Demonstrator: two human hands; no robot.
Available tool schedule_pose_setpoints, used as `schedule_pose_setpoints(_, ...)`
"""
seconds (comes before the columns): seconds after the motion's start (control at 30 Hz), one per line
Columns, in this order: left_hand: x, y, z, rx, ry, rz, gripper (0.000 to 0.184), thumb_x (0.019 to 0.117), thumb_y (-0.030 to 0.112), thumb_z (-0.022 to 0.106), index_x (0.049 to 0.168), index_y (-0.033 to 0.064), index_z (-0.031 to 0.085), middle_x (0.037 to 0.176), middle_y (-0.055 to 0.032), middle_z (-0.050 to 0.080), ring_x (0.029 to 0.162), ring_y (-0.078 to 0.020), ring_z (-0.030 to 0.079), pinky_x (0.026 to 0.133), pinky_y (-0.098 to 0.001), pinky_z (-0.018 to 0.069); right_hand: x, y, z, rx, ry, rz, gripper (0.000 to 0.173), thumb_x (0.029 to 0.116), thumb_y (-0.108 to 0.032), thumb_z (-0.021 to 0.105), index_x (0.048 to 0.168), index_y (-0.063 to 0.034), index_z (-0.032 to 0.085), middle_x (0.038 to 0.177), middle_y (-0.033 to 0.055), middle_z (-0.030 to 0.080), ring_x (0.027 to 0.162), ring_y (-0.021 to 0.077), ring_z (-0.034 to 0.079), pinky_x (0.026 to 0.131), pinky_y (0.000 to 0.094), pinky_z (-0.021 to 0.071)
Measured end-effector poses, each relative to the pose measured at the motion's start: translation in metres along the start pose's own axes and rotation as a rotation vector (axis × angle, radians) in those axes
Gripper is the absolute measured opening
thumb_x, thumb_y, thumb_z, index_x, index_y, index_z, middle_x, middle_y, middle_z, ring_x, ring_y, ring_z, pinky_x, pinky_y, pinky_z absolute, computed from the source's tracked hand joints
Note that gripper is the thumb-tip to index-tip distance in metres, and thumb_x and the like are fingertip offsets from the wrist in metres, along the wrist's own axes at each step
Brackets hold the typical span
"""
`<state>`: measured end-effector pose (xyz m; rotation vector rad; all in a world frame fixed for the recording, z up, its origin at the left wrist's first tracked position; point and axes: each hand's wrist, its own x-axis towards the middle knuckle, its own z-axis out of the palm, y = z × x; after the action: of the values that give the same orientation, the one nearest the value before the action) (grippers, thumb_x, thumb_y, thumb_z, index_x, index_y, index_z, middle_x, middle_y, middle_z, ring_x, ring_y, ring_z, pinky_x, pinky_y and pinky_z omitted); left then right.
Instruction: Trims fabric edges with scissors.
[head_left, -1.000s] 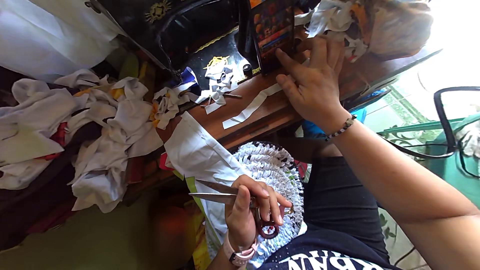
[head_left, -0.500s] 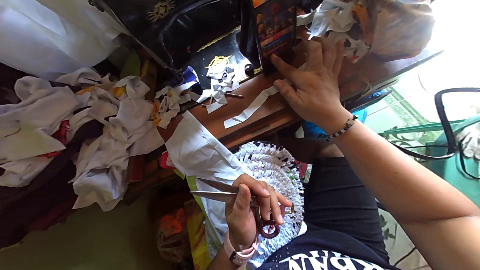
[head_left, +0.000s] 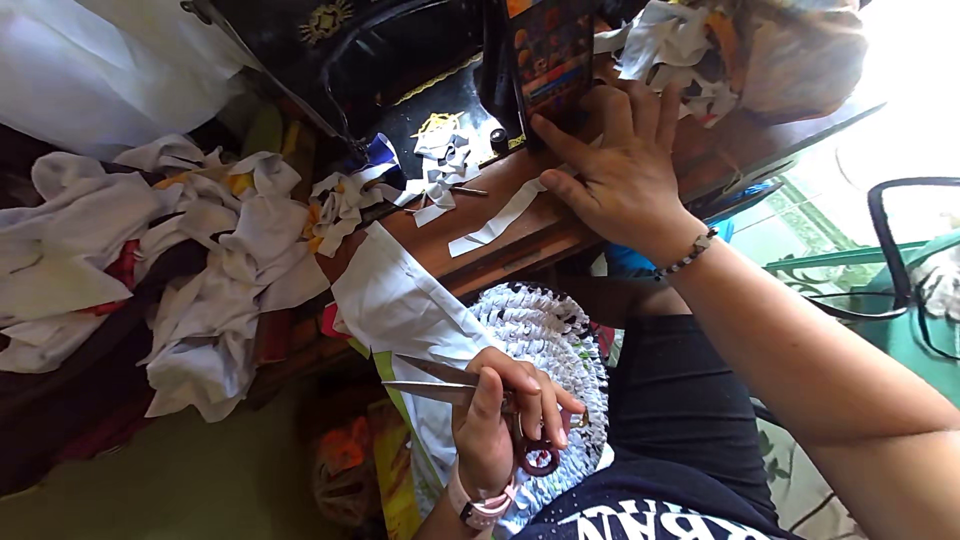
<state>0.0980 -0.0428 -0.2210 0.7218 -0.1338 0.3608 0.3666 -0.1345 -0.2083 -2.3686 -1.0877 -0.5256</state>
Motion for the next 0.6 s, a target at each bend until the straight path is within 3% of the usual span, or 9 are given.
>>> schedule_pose_setpoints(0.23, -0.0002, -0.0003, 0.0, -0.002, 0.007, 0.0, 0.04, 0.1089, 0.037, 0.046, 0.099, 0.0026, 0.063, 0.065, -0.01, 0.066, 0.066, -0.025, 0.074, 0.079, -0.0489, 0.0635, -0.0014, 0.0004, 0.002, 0.051, 0.1, 0.061, 0.058, 0.1036, -0.062, 0.035, 0.147, -0.032, 0.058, 0.152, 0.0205, 0.045, 0.146, 0.0451, 0.032, 0.116, 0.0739, 0.0093)
schedule_pose_setpoints(0.6, -0.0004, 0.0001, -0.0005, -0.012, -0.001, -0.003, 0.039, 0.1088, 0.036, 0.047, 0.1, 0.0031, 0.064, 0.066, -0.0094, 0.067, 0.067, -0.0243, 0.074, 0.08, -0.0484, 0.0634, -0.0016, -0.0001, 0.001, 0.07, 0.108, 0.08, 0.059, 0.1046, -0.06, 0.035, 0.148, -0.027, 0.058, 0.152, 0.0206, 0.045, 0.147, 0.0443, 0.031, 0.117, 0.0733, 0.0094)
